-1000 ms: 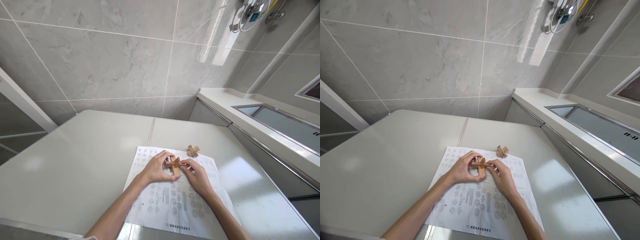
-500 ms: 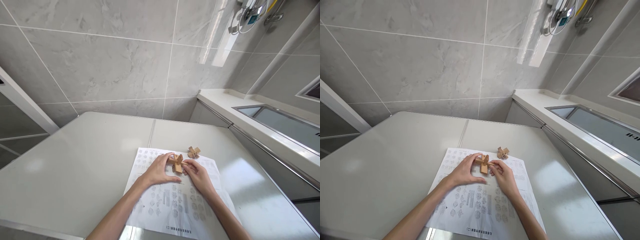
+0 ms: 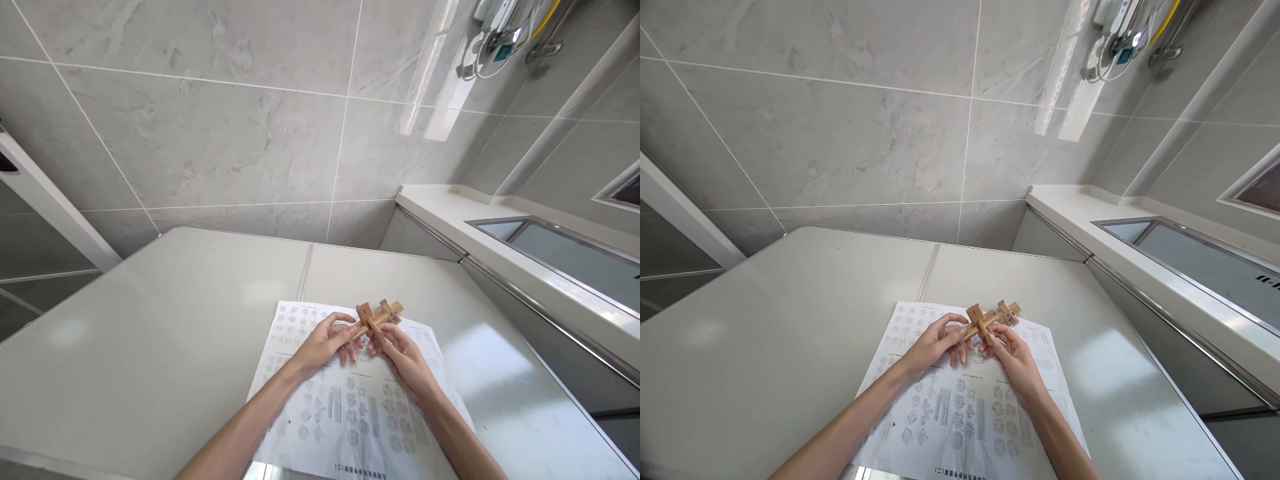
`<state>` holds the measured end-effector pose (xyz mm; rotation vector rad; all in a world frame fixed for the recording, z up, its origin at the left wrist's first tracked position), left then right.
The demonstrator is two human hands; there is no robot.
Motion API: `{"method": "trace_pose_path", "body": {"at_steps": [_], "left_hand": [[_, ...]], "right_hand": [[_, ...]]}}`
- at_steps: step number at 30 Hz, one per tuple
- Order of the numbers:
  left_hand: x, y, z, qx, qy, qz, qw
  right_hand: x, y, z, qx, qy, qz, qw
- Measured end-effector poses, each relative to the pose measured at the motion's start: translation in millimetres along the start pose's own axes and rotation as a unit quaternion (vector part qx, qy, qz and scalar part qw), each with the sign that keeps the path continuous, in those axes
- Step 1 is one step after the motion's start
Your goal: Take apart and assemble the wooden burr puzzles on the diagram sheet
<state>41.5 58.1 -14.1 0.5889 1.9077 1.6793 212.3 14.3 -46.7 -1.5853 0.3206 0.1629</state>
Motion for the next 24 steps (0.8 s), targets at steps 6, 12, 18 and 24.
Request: {"method": "trace_pose_path", "body": {"at_steps": [6, 12, 18, 24], "left_hand": [[-1.4, -7.2, 0.1, 0.027, -0.006, -0.079, 0.996], [-5.4, -9.3, 0.2, 0.042, -0.019, -0.123, 0.991], [-5.7, -6.8, -2.0, 0.047, -0.019, -0.145, 0.988], [-2.1, -5.9, -1.9, 0.047, -0.005, -0.151, 0.987]], "right_hand": [[-3.4, 1.4, -1.0, -0.009, -0.013, 0.005, 1.000], [-0.2, 3.3, -2.3, -0.005, 0.005, 0.018, 1.000], [-3.6, 1.5, -2.4, -0.015, -0.007, 0.030, 0.999], [-8.2, -5.1, -3.6, -0.018, -0.020, 0.032, 0.999]]}}
Point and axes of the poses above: each hand's wrist, its own z-axis towards the middle knuckle, its own x-axis out of the back of the hand, y = z × x, the point moved 8 cm from there along z, towards the middle knuckle, and after that the axes turned 7 degrees about z, right-handed, at the moved point
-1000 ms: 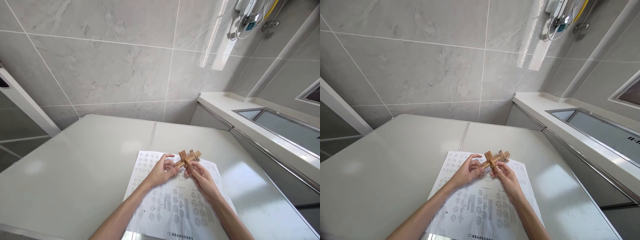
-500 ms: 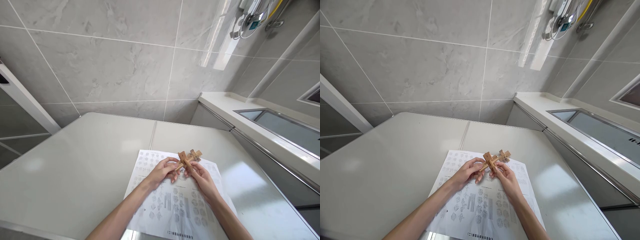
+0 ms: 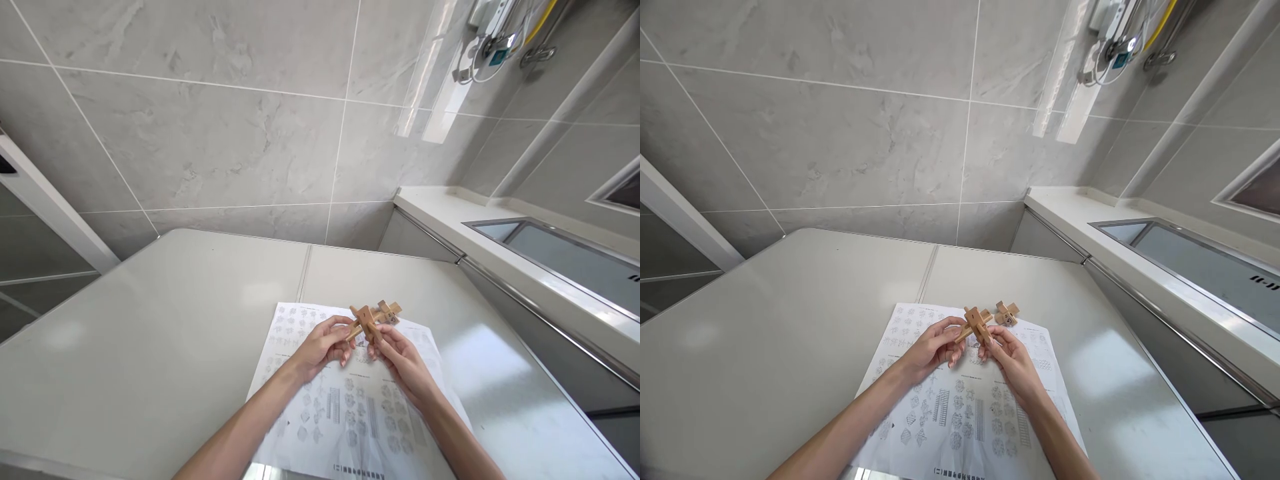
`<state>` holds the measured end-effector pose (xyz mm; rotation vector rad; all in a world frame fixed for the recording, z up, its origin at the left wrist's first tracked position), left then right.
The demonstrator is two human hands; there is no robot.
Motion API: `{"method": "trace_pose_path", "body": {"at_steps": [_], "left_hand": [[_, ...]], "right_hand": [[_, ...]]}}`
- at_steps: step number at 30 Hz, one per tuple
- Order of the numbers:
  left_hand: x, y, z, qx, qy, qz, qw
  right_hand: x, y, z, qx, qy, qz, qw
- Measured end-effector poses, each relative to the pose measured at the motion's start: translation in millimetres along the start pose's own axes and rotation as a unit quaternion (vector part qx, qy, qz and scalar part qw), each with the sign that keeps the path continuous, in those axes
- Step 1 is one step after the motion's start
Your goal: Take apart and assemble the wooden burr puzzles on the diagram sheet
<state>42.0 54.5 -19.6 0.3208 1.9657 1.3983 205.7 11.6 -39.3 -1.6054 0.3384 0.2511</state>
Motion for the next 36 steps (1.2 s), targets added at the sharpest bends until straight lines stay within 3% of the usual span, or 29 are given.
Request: {"method": "trace_pose_path", "body": {"at_steps": [12, 21, 36], "left_hand": [[23.4, 5, 5, -0.038, 0.083, -0.021, 0.996], [39.6, 18, 1, -0.082, 0.144, -0.029, 0.986], [25.3, 16, -2, -0.075, 0.140, 0.107, 0.982]], "right_hand": [[-5, -5, -4, 0.003, -0.032, -0.037, 0.999], [-12, -7, -5, 0.032, -0.050, -0.185, 0.981], [-20, -8, -8, 0.155, -0.018, -0.391, 0.907]]}}
Point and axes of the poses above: each hand's wrist, its own z-axis towards the middle knuckle, its own x-axis out of the back of the hand, y = z × x, the point moved 8 cm from there along z, towards the middle knuckle, and after that the axes turned 7 degrees about z, right-handed, at the moved point
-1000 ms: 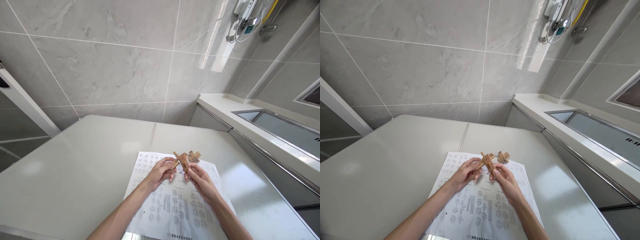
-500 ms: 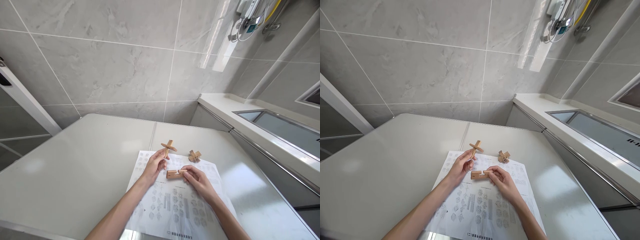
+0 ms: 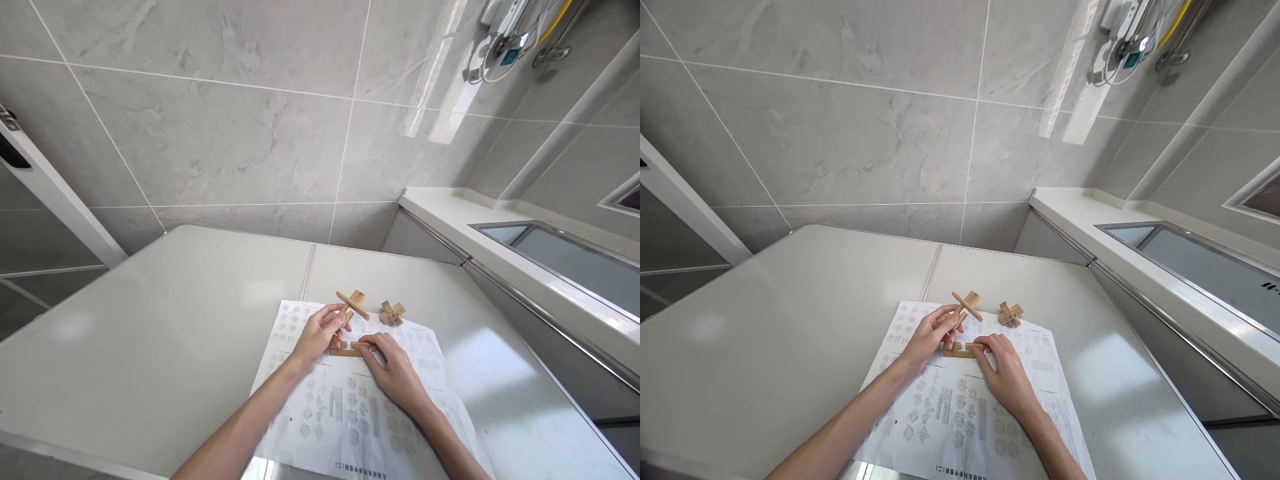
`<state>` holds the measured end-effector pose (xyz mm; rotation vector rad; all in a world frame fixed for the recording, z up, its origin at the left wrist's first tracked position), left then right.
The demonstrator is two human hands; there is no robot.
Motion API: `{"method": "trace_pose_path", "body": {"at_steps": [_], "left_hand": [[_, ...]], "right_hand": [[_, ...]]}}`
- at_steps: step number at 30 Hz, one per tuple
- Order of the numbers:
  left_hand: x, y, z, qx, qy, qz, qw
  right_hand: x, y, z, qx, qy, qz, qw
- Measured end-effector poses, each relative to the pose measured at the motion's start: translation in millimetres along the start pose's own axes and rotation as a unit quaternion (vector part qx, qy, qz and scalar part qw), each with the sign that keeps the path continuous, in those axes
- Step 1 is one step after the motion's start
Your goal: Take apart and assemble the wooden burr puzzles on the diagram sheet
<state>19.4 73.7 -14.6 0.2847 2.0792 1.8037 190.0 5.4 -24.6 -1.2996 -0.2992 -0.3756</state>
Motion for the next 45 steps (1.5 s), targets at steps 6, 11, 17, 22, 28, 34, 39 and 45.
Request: {"method": "trace_pose_path", "body": {"at_steps": [6, 11, 17, 22, 28, 34, 39, 45], "left_hand": [[-3.5, 5, -4, -0.031, 0.000, 0.061, 0.998], [-4.7, 8, -4, -0.052, -0.005, 0.100, 0.994], [-12.8, 10, -7, -0.069, -0.024, 0.140, 0.987], [-22.3, 9, -12, -0.079, -0.047, 0.154, 0.984], [-24.9, 7, -12, -0.085, -0.057, 0.175, 0.979], [-29.0, 8, -16, -0.092, -0.053, 0.199, 0.974], [-35.6, 9, -20, -0.102, -0.043, 0.220, 0.969], [-38.9, 10, -23, -0.111, -0.024, 0.246, 0.963]], "right_hand": [[1, 1, 0, 0.024, 0.028, -0.037, 0.999], [6, 3, -1, 0.027, 0.064, -0.048, 0.996], [12, 0, -3, 0.025, 0.090, -0.054, 0.994], [16, 4, -6, 0.010, 0.116, -0.061, 0.991], [18, 5, -9, 0.009, 0.138, -0.079, 0.987], [15, 6, -9, 0.034, 0.141, -0.115, 0.983], [16, 7, -8, 0.048, 0.148, -0.133, 0.979], [20, 12, -9, 0.022, 0.158, -0.133, 0.978]]}}
Point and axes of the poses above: each hand's wrist, its own z-axis towards the middle knuckle, its own x-axis out of the back of the hand, y = z × x, the point moved 8 cm from there along z, towards the middle knuckle, and after that the axes turned 7 degrees about z, right-handed, at the moved point
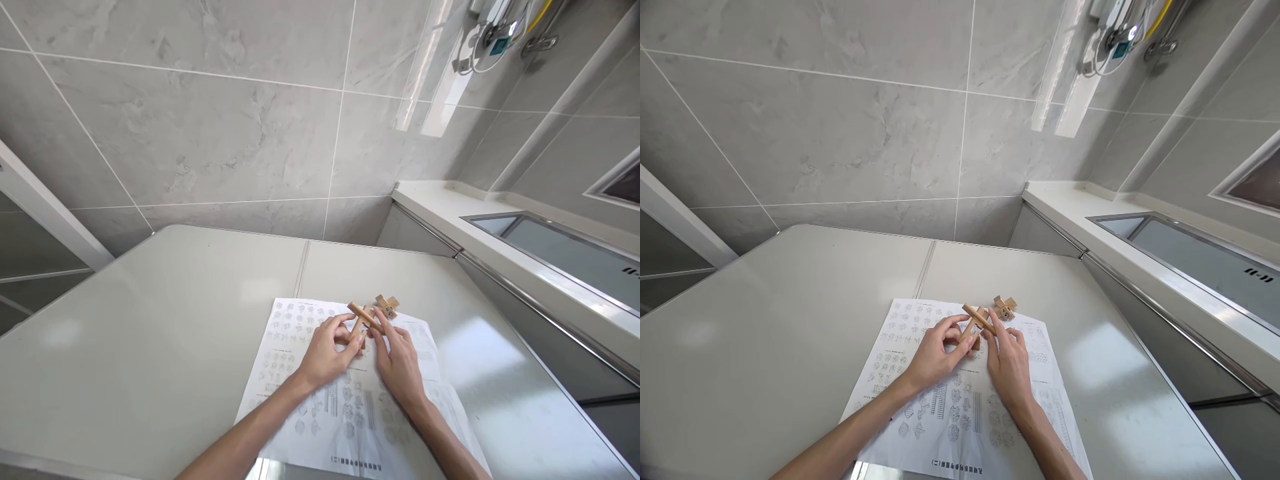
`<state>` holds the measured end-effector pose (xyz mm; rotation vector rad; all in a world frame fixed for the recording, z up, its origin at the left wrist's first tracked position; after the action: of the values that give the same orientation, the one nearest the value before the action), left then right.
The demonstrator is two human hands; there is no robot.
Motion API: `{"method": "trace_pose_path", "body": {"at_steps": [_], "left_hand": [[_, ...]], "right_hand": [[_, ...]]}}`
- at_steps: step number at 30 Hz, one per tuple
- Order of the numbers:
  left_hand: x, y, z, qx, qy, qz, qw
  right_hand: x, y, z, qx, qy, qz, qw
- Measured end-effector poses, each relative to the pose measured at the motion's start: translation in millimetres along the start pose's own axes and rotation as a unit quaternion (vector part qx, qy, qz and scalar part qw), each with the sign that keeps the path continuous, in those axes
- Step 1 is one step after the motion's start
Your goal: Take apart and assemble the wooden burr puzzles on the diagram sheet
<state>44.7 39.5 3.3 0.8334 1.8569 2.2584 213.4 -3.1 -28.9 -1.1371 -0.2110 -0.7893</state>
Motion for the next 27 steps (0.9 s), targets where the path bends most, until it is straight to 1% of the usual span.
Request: {"method": "trace_pose_path", "body": {"at_steps": [5, 11, 13, 15, 19, 21, 24, 27], "left_hand": [[0.8, 0, 0, -0.005, -0.003, 0.007, 1.000], [-3.9, 11, -5, -0.033, -0.020, 0.008, 0.999], [-3.6, 12, -4, -0.038, -0.020, 0.006, 0.999], [1.5, 9, -1, -0.034, -0.009, 0.007, 0.999], [21.7, 0, 8, -0.022, 0.028, 0.024, 0.999], [29.7, -1, 12, -0.024, 0.033, 0.036, 0.999], [32.8, 1, 13, -0.041, 0.014, 0.064, 0.997], [29.1, 7, 11, -0.063, -0.026, 0.100, 0.993]], "right_hand": [[5, 5, 2, -0.038, 0.005, 0.009, 0.999], [27, 13, 14, -0.089, 0.040, 0.016, 0.995], [30, 14, 16, -0.095, 0.036, 0.029, 0.994], [27, 13, 17, -0.096, 0.022, 0.045, 0.994], [16, 12, 17, -0.099, -0.005, 0.067, 0.993], [12, 12, 16, -0.098, -0.016, 0.073, 0.992], [8, 12, 15, -0.088, -0.029, 0.075, 0.993], [4, 12, 15, -0.075, -0.042, 0.074, 0.994]]}}
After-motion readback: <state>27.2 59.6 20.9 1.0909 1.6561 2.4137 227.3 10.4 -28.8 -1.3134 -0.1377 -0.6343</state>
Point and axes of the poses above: each hand's wrist, its own z-axis towards the middle knuckle, its own x-axis out of the back of the hand, y = z × x, the point moved 8 cm from there along z, towards the middle knuckle, and after that the axes turned 7 degrees about z, right-handed, at the moved point
